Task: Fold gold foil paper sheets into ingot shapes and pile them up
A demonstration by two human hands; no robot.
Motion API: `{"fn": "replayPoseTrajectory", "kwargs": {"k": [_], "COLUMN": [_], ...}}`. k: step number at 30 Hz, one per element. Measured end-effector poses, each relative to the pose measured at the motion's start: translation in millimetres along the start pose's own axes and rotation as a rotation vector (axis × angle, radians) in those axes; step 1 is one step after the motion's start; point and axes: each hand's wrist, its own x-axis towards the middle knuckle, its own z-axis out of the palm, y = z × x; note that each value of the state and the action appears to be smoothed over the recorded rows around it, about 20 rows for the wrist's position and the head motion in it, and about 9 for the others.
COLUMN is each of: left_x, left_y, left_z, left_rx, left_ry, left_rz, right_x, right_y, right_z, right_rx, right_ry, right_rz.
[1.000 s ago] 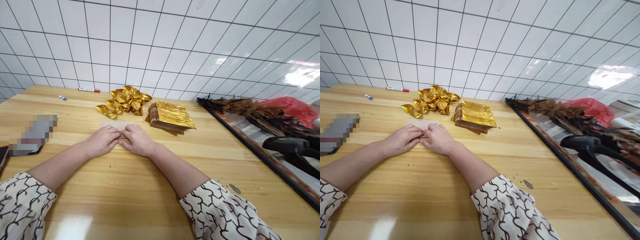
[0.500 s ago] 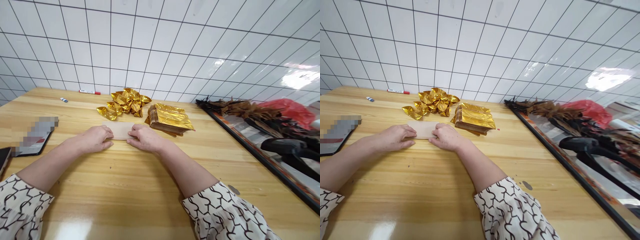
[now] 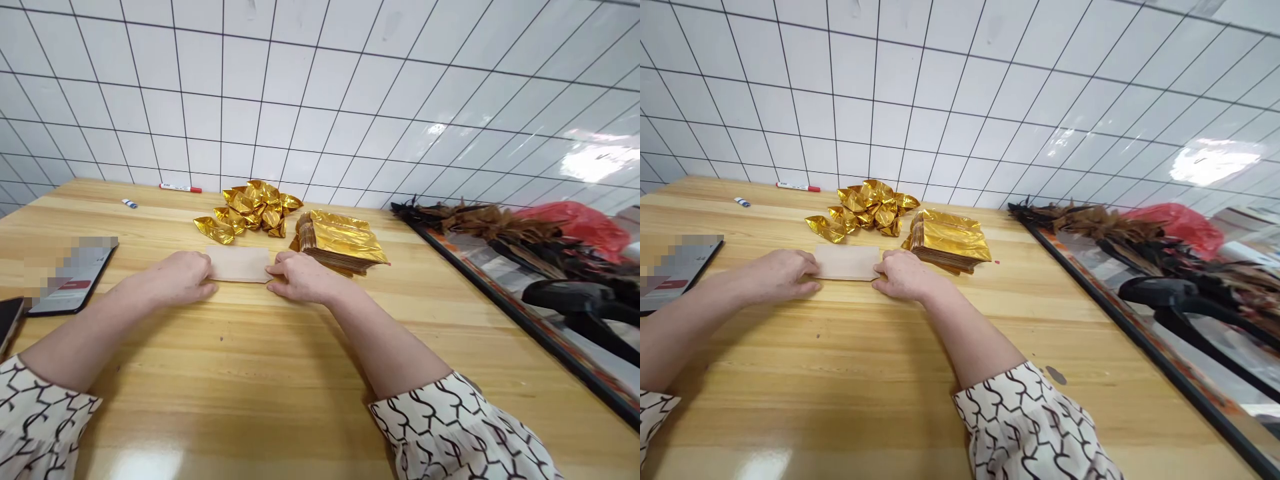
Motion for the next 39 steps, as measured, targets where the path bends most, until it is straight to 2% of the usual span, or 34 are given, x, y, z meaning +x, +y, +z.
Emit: {"fn": "replayPoseTrajectory", "kwargs": {"k": [1, 3, 5, 7, 10, 13, 17, 20, 30, 39], "left_x": [0, 1, 3, 5, 7, 8, 8, 8, 9, 7], "left_y": [6, 18, 27, 32, 31, 28, 26, 26, 24, 11], "left_z": [0.1, 4.0, 12.2, 22.1, 33.2, 37.1, 36.4, 34.7, 32.4, 15.8], "left_rx": [0.055, 0.118, 0.105, 0.072, 0.033, 0.005, -0.053, -0.093, -0.148, -0.181], "left_ry": [-0.018, 0.019, 0.093, 0.185, 0.253, 0.264, 0.268, 0.266, 0.220, 0.142], "left_rz": [0.004, 0.036, 0.164, 0.290, 0.360, 0.369, 0.375, 0.387, 0.370, 0.327], "right_x": [0, 0, 0, 1, 1, 5, 12, 16, 14, 12], "right_y": [0, -1, -1, -1, -3, -9, -19, -24, -25, -24], "right_z": [0, 0, 0, 0, 2, 8, 23, 31, 31, 23], "right_rx": [0.001, 0.003, 0.002, -0.004, -0.005, 0.004, 0.061, 0.103, 0.097, 0.070], "right_ry": [-0.005, -0.006, -0.007, -0.008, -0.007, 0.044, 0.192, 0.240, 0.226, 0.152], "right_rz": [0.002, 0.005, 0.006, 0.010, 0.024, 0.021, -0.096, -0.134, -0.128, -0.112]}}
